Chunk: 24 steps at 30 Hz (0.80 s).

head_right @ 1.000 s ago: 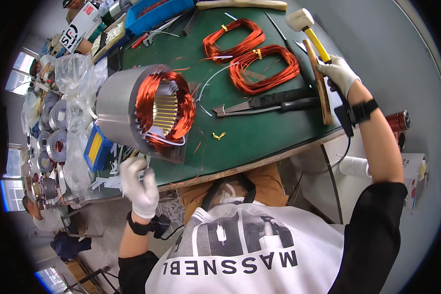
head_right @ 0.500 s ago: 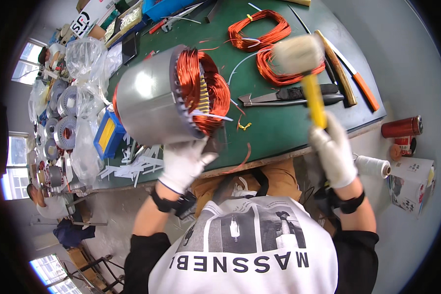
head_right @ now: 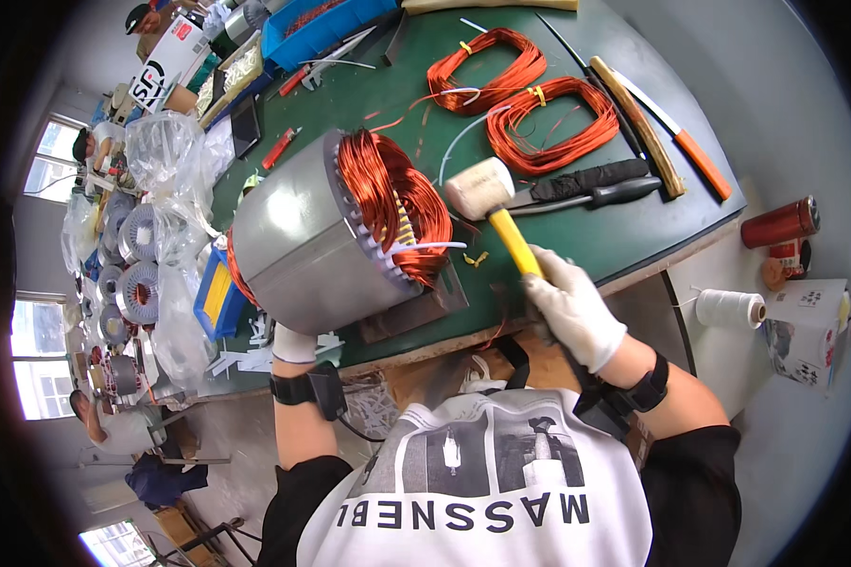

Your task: Manually assemble and secure copper windings into a motor stator using tools.

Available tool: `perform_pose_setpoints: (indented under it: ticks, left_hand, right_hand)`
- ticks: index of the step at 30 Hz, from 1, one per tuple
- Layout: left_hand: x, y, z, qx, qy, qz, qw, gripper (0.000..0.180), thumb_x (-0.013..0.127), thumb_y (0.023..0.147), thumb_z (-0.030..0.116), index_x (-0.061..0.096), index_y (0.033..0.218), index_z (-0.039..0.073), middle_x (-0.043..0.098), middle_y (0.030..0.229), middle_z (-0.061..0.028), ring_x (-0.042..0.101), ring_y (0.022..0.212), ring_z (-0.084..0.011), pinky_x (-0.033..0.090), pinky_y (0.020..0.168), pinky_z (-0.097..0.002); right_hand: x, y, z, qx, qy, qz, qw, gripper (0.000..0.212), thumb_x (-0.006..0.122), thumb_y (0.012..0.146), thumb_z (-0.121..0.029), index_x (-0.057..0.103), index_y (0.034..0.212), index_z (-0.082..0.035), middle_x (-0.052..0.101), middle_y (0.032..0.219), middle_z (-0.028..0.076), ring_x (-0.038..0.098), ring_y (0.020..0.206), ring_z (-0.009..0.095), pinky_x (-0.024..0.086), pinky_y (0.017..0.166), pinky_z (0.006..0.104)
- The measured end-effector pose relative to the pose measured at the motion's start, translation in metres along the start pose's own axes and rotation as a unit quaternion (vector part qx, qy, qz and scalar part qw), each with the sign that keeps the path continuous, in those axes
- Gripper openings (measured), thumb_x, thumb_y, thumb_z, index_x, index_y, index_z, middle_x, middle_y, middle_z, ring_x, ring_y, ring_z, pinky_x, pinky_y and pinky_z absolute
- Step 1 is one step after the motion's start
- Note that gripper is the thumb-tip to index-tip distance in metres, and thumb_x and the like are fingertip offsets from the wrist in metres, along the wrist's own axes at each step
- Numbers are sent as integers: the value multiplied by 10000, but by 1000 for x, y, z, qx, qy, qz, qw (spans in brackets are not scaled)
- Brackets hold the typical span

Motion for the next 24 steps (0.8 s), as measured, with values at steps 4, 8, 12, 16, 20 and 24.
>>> perform_pose_setpoints:
  ticks: [4, 8, 12, 16, 20, 24]
  left_hand:
    - [11, 11, -6, -94, -122, -32, 987, 288, 432, 909, 10, 542, 1175, 9, 614, 1072, -112, 595, 967, -208, 491, 784, -336]
    - [24, 18, -17, -187, -255, -58, 947, 300, 435, 912, 13, 521, 1199, 7, 611, 1069, -115, 592, 965, -212, 490, 784, -331]
    - [21, 14, -17, -262, -383, -14, 886, 315, 439, 914, 16, 500, 1224, 5, 607, 1065, -118, 588, 963, -216, 488, 785, -326]
    - [20, 23, -7, -47, -183, 49, 981, 342, 497, 887, 35, 466, 1227, 24, 602, 1021, -188, 586, 904, -378, 492, 775, -372]
    - [-76, -12, 126, 95, -56, 386, 916, 241, 551, 797, -5, 567, 1038, -9, 619, 858, -176, 616, 751, -367, 499, 665, -393]
    - [-64, -36, 227, 349, -60, 142, 924, 272, 668, 742, 100, 581, 980, 0, 620, 869, -153, 605, 746, -357, 495, 677, -387]
  right_hand:
    - [-7, -14, 2, -40, 96, 58, 993, 437, 424, 969, -146, 354, 1391, -60, 466, 681, 7, 447, 505, 76, 408, 441, 226]
    - [3, -15, 13, -29, 19, -29, 999, 435, 416, 968, -136, 351, 1388, -44, 482, 682, 15, 443, 484, 80, 403, 436, 227]
    - [21, -23, 19, -39, 34, -19, 998, 439, 420, 946, -102, 374, 1379, -47, 524, 764, 22, 452, 482, 69, 406, 431, 220]
    - [-5, -32, 8, -162, -40, 150, 975, 427, 381, 941, -49, 421, 1366, -53, 528, 806, -34, 420, 545, 24, 386, 480, 183]
    - [-19, -62, -21, -372, -92, 206, 901, 554, 429, 905, -50, 273, 1428, 41, 479, 971, 56, 460, 764, 108, 448, 681, 243]
    - [34, -68, -55, -464, -199, 68, 860, 543, 502, 841, -21, 339, 1354, 57, 499, 1000, 95, 512, 793, 150, 469, 693, 286]
Point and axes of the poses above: each hand's wrist, its own y-axis towards the middle knuckle, its own x-axis out of the palm, z = x × y, the point moved 7 cm from there along y, towards the middle knuckle
